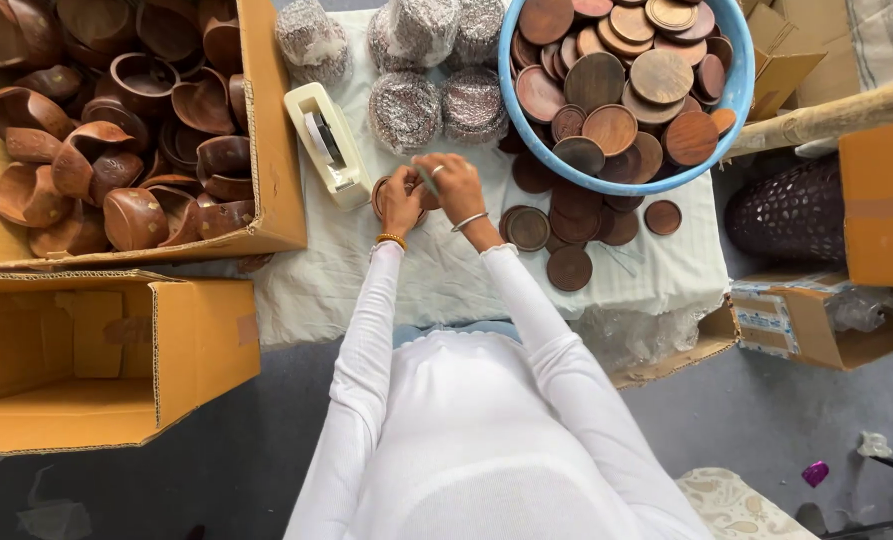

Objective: The person sits at a table and uses a green cloth to polish small, round wooden coasters. They pick up each coaster, rub it with the cloth, and place it back on the table. A box of wooden bowls and a blue basin of coasters are visible nearby.

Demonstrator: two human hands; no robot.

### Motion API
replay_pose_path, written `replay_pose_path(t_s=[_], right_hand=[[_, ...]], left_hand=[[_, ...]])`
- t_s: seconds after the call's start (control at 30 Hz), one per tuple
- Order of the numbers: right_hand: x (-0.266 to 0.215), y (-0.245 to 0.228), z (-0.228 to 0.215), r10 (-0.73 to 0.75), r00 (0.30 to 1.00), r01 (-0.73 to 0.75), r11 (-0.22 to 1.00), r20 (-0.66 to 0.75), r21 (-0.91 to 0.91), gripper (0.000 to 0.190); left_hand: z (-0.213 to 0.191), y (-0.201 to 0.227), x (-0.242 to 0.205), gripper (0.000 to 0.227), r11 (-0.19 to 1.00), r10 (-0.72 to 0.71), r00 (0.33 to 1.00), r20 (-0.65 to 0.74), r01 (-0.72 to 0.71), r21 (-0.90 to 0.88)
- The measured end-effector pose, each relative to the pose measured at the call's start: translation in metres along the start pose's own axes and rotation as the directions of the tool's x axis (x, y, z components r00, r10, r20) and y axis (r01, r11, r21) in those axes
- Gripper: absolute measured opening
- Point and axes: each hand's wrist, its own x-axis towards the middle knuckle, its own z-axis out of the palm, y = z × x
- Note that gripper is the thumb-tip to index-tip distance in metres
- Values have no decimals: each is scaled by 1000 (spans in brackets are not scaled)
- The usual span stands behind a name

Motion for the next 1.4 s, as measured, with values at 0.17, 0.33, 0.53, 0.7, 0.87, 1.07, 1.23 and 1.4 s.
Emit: replay_pose_path(t_s=[0.17, 0.33, 0.53, 0.7, 0.87, 1.07, 1.23, 1.4], right_hand=[[-2, -1, 4, -33, 997, 42, 991, -68, 127, 44], [0, 4, -1, 68, 997, -53, 956, -45, 287, 31], [-12, 41, 26, 337, 938, -276, 865, -77, 418, 26], [-55, 81, 98, 632, 768, -333, 530, -102, 780, 33], [-77, 77, 93, 727, 687, -521, 473, 20, 711, 32], [-27, 8, -3, 234, 966, -211, 959, -111, 192, 35], [-15, -6, -16, 22, 998, -14, 993, -64, 118, 42], [-39, 51, 32, 536, 844, -434, 719, -36, 543, 29]], left_hand=[[-9, 2, 6, 26, 985, -111, 994, -2, 110, -134], [-26, 28, 6, 23, 996, -54, 997, 64, 58, -68], [9, 7, -7, 22, 876, -165, 986, 34, 162, -454], [21, 13, -6, 32, 421, -477, 867, 144, 369, -828], [21, -4, -9, 37, 680, -469, 881, 63, 406, -610], [-6, 17, 9, 40, 988, -152, 956, 250, 146, 43], [-2, 6, 15, 34, 960, -28, 960, 278, -52, 276], [-23, 44, 20, 31, 996, -85, 943, 322, 90, 1]])
